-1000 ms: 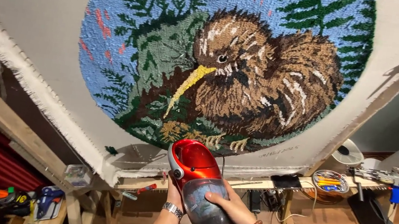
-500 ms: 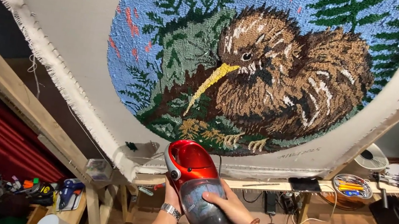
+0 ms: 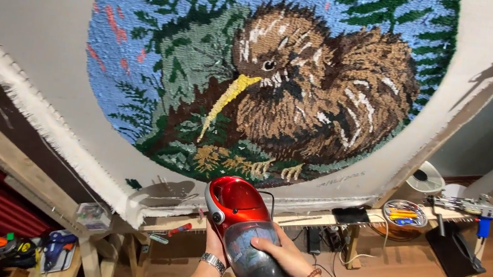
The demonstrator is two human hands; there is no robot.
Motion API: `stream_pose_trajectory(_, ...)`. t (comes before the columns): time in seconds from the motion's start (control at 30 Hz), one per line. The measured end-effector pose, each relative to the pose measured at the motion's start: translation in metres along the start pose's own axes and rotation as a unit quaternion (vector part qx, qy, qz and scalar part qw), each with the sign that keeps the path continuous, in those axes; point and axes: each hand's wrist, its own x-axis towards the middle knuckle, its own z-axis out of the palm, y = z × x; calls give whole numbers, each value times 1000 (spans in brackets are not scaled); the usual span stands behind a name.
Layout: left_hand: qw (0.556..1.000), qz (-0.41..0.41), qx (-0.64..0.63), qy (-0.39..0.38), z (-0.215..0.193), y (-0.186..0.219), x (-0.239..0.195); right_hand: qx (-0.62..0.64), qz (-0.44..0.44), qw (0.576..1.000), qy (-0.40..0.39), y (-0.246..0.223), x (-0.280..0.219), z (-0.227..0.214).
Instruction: Vacuuming the back of a tufted rug mounted on a frame to remove loose fibers.
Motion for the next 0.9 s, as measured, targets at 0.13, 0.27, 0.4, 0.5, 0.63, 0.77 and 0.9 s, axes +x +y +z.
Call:
stream_pose_trajectory(0.13,1000,-12,-4,5,1,-23,12,-12,7,1000,15,3,1,-22)
stream_pose_trajectory(0.27,999,-35,0,9,8,-42,19,-22,10,999,30,4,-1,-41)
stream_pose_trajectory(0.4,998,-57,7,13,17,-55,21,-44,30,998,39,2,-4,-56)
stream_pose_trajectory(0.5,998,-60,14,14,22,-64,24,-32,22,998,43,1,-7,-65)
stream_pose_trajectory(0.63,998,-62,9,21,24,-78,28,-27,30,998,48,3,-8,-78)
stream_pose_trajectory(0.77,998,-64,0,20,32,-88,29,-31,31,998,55,0,-12,-87)
stream_pose_trajectory(0.9,997,-74,-6,13,36,-99,33,-38,29,997,56,4,-12,-100)
